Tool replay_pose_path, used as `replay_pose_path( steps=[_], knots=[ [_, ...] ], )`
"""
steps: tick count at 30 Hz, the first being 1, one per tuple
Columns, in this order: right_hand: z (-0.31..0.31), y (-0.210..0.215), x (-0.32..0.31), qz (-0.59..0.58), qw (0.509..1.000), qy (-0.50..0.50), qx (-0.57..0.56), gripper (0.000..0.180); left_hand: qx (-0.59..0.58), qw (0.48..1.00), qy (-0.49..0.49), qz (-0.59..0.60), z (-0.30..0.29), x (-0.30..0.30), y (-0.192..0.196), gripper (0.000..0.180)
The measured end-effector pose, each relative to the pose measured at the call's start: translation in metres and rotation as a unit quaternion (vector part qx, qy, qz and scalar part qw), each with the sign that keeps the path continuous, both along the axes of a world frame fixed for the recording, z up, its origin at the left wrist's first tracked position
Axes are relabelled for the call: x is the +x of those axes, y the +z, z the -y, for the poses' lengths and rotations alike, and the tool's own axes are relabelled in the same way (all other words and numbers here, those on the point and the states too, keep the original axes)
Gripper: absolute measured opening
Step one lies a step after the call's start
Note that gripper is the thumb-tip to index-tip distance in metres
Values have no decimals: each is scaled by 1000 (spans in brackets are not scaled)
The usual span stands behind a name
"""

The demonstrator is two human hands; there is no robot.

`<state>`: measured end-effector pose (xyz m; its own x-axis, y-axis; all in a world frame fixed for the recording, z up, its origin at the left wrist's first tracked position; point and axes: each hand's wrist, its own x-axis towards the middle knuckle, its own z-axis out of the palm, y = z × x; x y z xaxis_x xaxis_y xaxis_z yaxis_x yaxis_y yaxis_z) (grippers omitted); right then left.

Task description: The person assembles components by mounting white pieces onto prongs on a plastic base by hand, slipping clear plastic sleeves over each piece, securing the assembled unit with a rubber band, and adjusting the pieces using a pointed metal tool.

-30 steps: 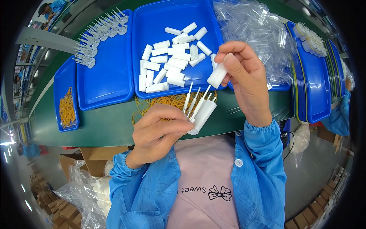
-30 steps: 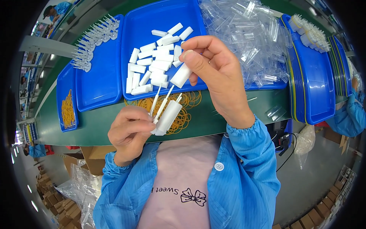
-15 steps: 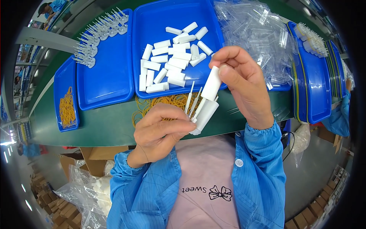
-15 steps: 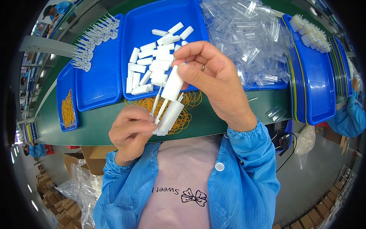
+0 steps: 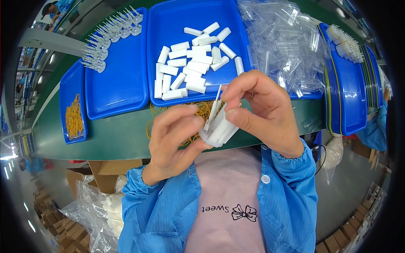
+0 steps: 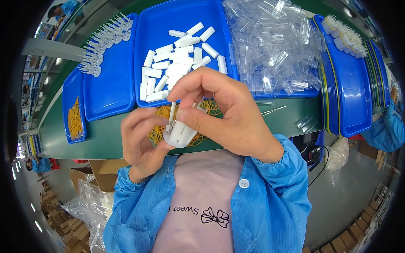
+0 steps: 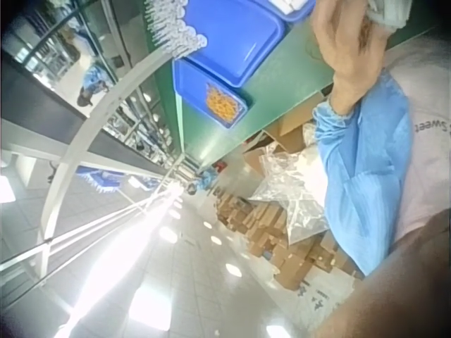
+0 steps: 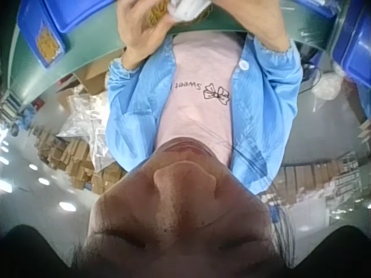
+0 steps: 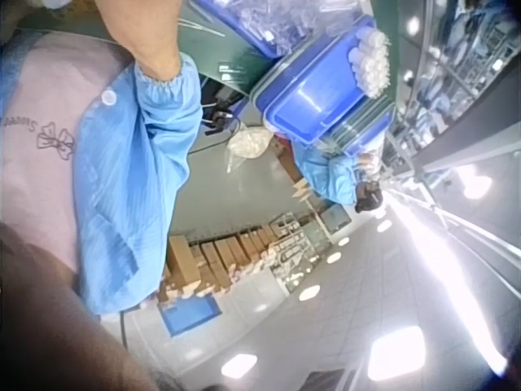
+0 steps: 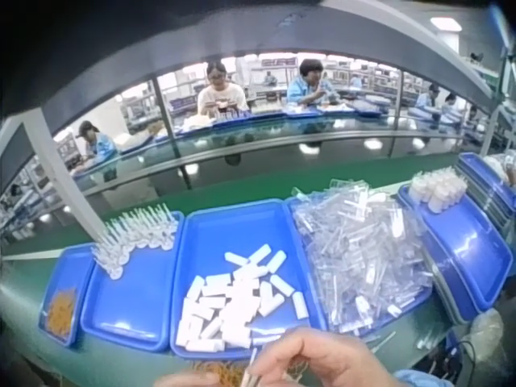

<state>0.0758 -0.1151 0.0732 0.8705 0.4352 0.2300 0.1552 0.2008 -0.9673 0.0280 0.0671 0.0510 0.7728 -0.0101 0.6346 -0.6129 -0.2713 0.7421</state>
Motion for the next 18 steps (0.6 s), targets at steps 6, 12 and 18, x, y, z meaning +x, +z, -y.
replay_pose_path(
  steps=[6,12,18],
  knots=[
    [0,-4,26,96,990,-36,-101,19,5,990,-45,-137,-21,2,-19,19],
    [-13,-44,61,381,625,-168,-660,27,-146,971,-24,-187,-31,7,-24,18],
    [-22,-63,61,402,635,-134,-645,27,-161,969,-23,-184,-35,5,-27,18]
  ],
)
